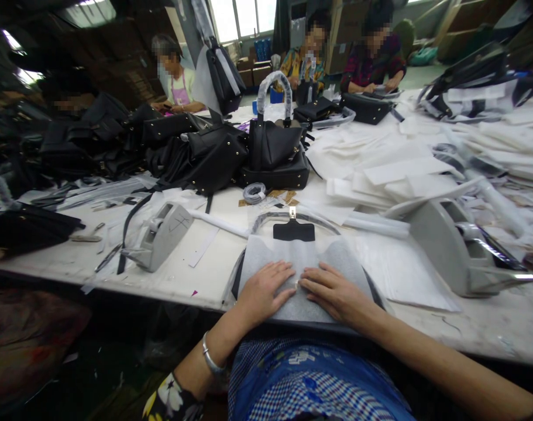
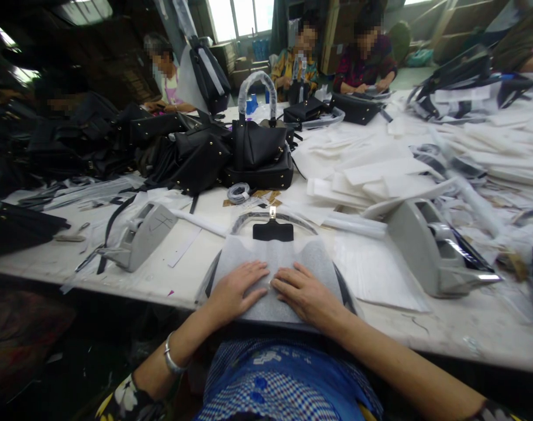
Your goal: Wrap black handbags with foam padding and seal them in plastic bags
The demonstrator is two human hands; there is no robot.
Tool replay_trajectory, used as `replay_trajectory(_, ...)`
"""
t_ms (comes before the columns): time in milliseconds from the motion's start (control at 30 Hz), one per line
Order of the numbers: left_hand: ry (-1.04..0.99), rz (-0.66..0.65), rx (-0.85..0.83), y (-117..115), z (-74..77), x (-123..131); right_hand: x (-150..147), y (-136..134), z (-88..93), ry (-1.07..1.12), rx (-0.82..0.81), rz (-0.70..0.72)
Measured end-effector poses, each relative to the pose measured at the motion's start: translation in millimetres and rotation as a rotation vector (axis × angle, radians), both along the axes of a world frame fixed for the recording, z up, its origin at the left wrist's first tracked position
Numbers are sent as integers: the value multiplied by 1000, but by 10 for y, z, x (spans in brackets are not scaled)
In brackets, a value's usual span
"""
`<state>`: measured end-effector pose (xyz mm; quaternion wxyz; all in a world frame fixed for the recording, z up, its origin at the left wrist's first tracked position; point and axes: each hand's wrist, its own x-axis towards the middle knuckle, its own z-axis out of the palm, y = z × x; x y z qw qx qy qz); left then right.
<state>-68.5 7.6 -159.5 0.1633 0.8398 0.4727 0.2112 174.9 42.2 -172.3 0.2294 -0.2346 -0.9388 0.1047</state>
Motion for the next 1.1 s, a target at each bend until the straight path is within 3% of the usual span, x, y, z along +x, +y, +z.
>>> replay_trajectory(433, 10, -11, 6, 7, 6, -2, 31, 20, 22, -85, 19, 61)
replay_trajectory(667, 82, -18, 93, -29, -49, 35, 57, -20, -98, 42, 35, 1)
replay_trajectory(900, 242, -53, 67, -29, 13, 27, 6, -53, 41, -219, 5, -98)
replay_trajectory(1100, 319, -73, 81, -60, 60, -77, 96, -38, 122, -292, 118, -124)
